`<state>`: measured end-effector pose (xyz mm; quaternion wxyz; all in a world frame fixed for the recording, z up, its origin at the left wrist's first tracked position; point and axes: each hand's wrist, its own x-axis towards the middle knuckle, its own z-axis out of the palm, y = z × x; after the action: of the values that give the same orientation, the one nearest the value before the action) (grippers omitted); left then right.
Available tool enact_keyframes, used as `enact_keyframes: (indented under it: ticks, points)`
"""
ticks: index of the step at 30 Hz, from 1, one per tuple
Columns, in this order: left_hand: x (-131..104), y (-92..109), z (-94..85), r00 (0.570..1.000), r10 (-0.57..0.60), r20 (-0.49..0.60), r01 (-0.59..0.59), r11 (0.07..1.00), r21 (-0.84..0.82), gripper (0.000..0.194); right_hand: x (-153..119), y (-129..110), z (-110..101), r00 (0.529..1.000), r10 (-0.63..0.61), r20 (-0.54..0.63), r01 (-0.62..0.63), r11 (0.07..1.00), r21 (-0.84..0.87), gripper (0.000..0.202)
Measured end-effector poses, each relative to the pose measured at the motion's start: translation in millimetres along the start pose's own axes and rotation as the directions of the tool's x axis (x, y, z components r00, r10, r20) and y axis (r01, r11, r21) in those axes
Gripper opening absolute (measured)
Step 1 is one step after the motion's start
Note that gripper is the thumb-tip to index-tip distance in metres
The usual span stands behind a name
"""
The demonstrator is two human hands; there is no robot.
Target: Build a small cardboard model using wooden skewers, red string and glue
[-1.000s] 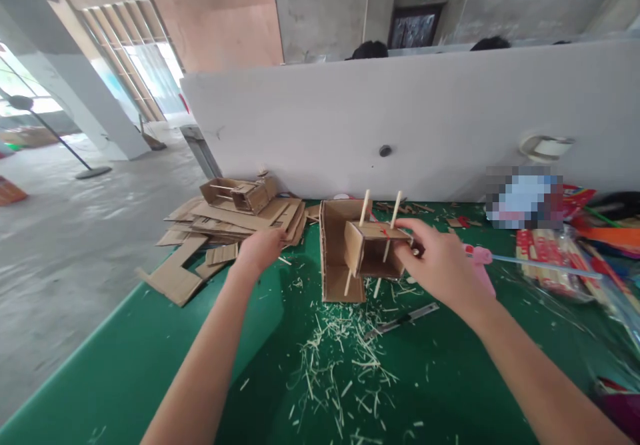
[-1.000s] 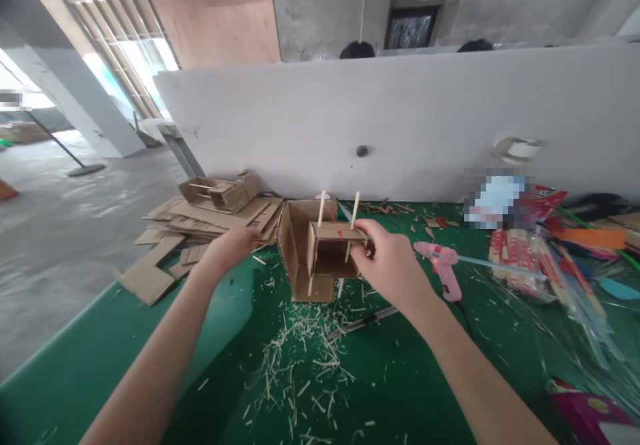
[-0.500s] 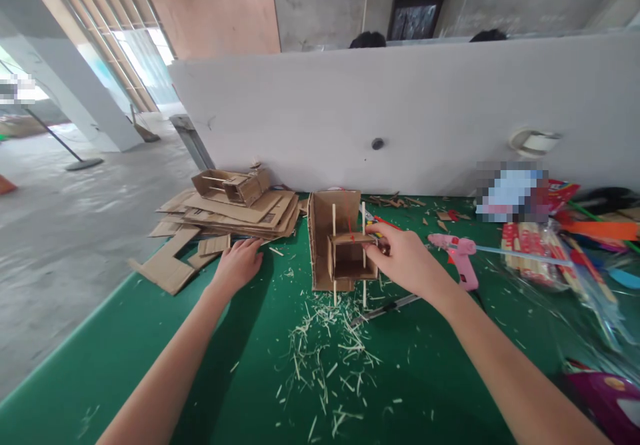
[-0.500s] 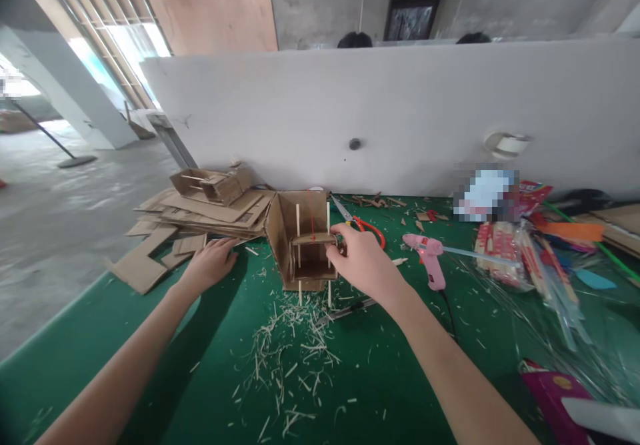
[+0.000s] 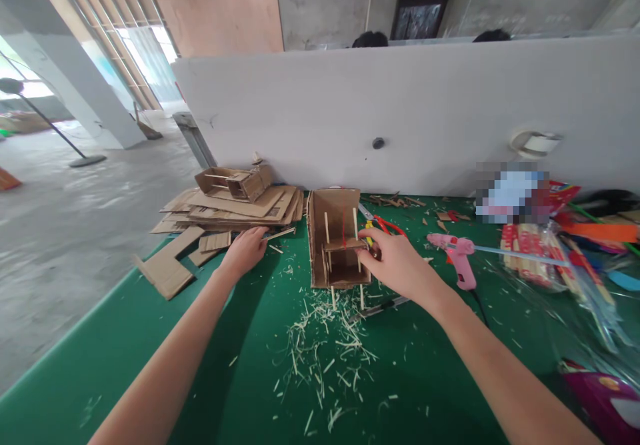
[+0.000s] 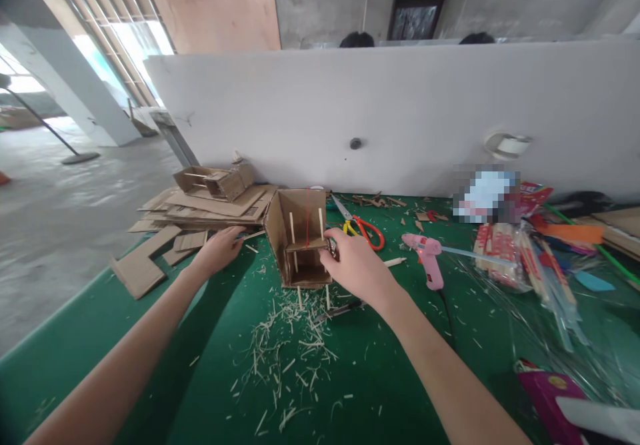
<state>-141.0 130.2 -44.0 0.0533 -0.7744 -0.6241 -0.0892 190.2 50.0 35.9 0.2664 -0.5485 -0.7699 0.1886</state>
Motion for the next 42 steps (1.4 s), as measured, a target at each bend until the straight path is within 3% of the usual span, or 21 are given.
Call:
enact_keyframes:
  ticks: [3, 7, 9, 11, 14, 16, 19, 22, 28, 34, 37, 38, 39, 40, 42]
  points:
    - [-17.6, -6.0, -8.3, 0.992, -0.109, -0.063, 0.110, 0.994, 0.021, 0.035, -0.3, 3.3, 2.0, 1.000, 0.002, 0.000, -0.002, 1.000, 0.002, 0.041]
    - [-39.5, -30.1, -25.6, 0.939, -0.299, -0.173, 0.310, 0.950, 0.041, 0.039, 0.7, 5.9, 5.9, 1.000, 0.019, 0.019, -0.019, 1.000, 0.013, 0.042]
    - [-42.2, -36.2, -29.6, 0.951, -0.264, -0.162, 0.273, 0.961, 0.034, 0.039, 1.3, 5.7, 7.5, 1.000, 0.019, 0.018, -0.019, 1.000, 0.003, 0.042]
    - [-36.9, -31.6, -27.1, 0.986, -0.136, -0.096, 0.138, 0.990, 0.016, 0.038, 1.8, 4.5, 8.6, 1.000, 0.015, 0.020, -0.015, 1.000, -0.002, 0.040]
    - [-16.9, -7.8, -13.2, 0.997, 0.073, 0.029, -0.073, 0.997, -0.013, 0.032, 1.9, 2.6, 10.1, 0.999, 0.023, 0.035, -0.023, 1.000, -0.013, 0.040]
    - [-0.5, 10.8, -3.0, 0.990, 0.128, 0.056, -0.128, 0.992, -0.015, 0.032, 1.5, 2.1, 11.0, 0.999, 0.025, 0.034, -0.024, 0.999, -0.026, 0.039]
    - [18.9, 30.6, 4.4, 0.991, 0.118, 0.060, -0.118, 0.993, -0.013, 0.031, -0.1, 2.7, 11.2, 1.000, 0.010, 0.019, -0.010, 1.000, -0.028, 0.039]
    - [27.4, 38.1, 1.6, 0.997, 0.070, 0.039, -0.069, 0.997, -0.016, 0.031, -2.0, 3.5, 9.3, 1.000, -0.001, 0.005, 0.001, 1.000, -0.018, 0.040]
    - [28.0, 38.7, -3.6, 1.000, -0.015, -0.023, 0.013, 0.996, -0.084, 0.041, -3.4, 5.5, 8.6, 0.998, -0.047, -0.034, 0.046, 0.999, -0.026, 0.040]
    - [15.2, 47.5, -10.8, 0.999, -0.014, -0.031, 0.005, 0.963, -0.271, 0.029, -4.4, 5.9, 7.9, 0.996, -0.065, -0.065, 0.062, 0.997, -0.043, 0.041]
    - [-3.8, 62.9, -31.9, 0.984, -0.122, -0.133, 0.063, 0.924, -0.378, 0.037, -3.9, 4.1, 3.1, 0.978, -0.079, -0.195, 0.076, 0.997, -0.023, 0.037]
    - [-11.3, 70.4, -41.8, 0.964, -0.175, -0.202, 0.075, 0.903, -0.423, 0.041, -3.7, 3.4, 1.6, 0.964, -0.084, -0.253, 0.083, 0.996, -0.014, 0.037]
    - [-18.7, 78.8, -52.5, 0.909, -0.247, -0.334, 0.034, 0.846, -0.532, 0.039, -3.6, 2.6, 0.6, 0.947, -0.090, -0.307, 0.092, 0.996, -0.010, 0.037]
    - [-25.6, 87.8, -63.3, 0.869, -0.244, -0.431, -0.058, 0.814, -0.578, 0.036, -3.7, 1.9, 0.1, 0.930, -0.100, -0.354, 0.102, 0.995, -0.013, 0.037]
    - [-36.1, 105.4, -82.2, 0.855, -0.058, -0.515, -0.256, 0.817, -0.516, 0.037, -4.7, 0.4, 1.0, 0.904, -0.133, -0.406, 0.130, 0.991, -0.034, 0.037]
